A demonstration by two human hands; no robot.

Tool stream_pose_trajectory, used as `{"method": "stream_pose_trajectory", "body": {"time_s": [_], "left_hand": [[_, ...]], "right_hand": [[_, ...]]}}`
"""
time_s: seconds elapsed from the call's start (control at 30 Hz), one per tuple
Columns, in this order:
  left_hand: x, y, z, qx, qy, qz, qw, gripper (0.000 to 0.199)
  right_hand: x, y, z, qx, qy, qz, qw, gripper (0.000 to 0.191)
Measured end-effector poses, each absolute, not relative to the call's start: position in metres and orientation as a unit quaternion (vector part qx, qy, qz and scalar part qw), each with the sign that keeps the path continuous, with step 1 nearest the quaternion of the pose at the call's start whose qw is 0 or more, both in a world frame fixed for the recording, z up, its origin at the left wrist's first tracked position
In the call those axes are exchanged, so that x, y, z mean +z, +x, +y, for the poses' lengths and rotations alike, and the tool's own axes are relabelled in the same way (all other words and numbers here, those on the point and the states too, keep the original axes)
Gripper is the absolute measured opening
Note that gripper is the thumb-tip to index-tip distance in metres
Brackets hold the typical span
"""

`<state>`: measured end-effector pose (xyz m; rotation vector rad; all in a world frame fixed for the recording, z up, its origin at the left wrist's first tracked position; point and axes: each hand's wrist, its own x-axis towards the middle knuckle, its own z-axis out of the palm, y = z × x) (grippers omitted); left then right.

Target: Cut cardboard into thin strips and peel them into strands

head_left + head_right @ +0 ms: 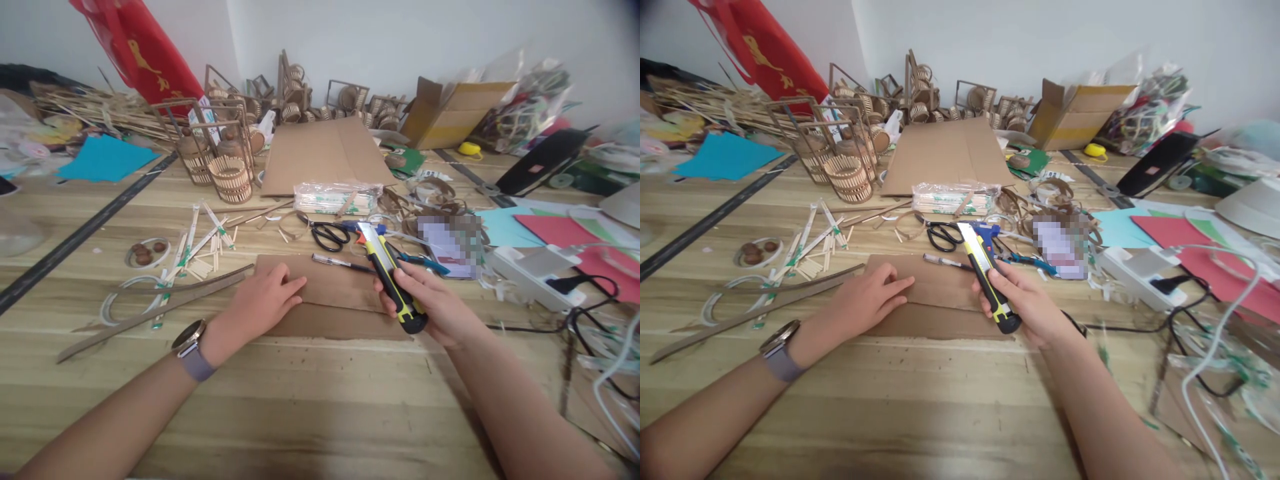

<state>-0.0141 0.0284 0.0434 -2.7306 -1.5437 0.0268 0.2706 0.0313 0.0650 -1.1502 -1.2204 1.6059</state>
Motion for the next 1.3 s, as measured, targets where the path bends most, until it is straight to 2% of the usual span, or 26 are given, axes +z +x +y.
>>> {"method": "stream_pose_trajectory", "body": {"time_s": [0.17, 0.37, 0.6, 0.87, 1.07, 1.17, 1.3], "left_hand": [[0.042, -0.01, 0.032, -0.009, -0.857, -0.516, 0.001, 0.032], [0.036, -0.006, 0.038, -0.079, -0.853, -0.514, 0.053, 0.026], [0.022, -0.002, 0.039, -0.117, -0.864, -0.485, 0.064, 0.032], [0.002, -0.003, 0.047, -0.179, -0.866, -0.467, 0.018, 0.04], [0.003, -0.002, 0.045, -0.175, -0.867, -0.467, 0.013, 0.043], [0.004, -0.001, 0.044, -0.171, -0.865, -0.471, 0.014, 0.043], [0.004, 0.001, 0.042, -0.16, -0.866, -0.474, 0.026, 0.042]], "right_hand": [[0.06, 0.27, 0.031, 0.656, -0.448, -0.467, 0.389, 0.044], [0.063, 0.264, 0.029, 0.667, -0.438, -0.478, 0.366, 0.041], [0.063, 0.261, 0.027, 0.68, -0.432, -0.483, 0.342, 0.041], [0.06, 0.262, 0.025, 0.684, -0.42, -0.522, 0.289, 0.033], [0.064, 0.263, 0.023, 0.7, -0.412, -0.499, 0.304, 0.034], [0.069, 0.266, 0.023, 0.689, -0.418, -0.504, 0.309, 0.04], [0.084, 0.269, 0.023, 0.609, -0.437, -0.607, 0.264, 0.03]]}}
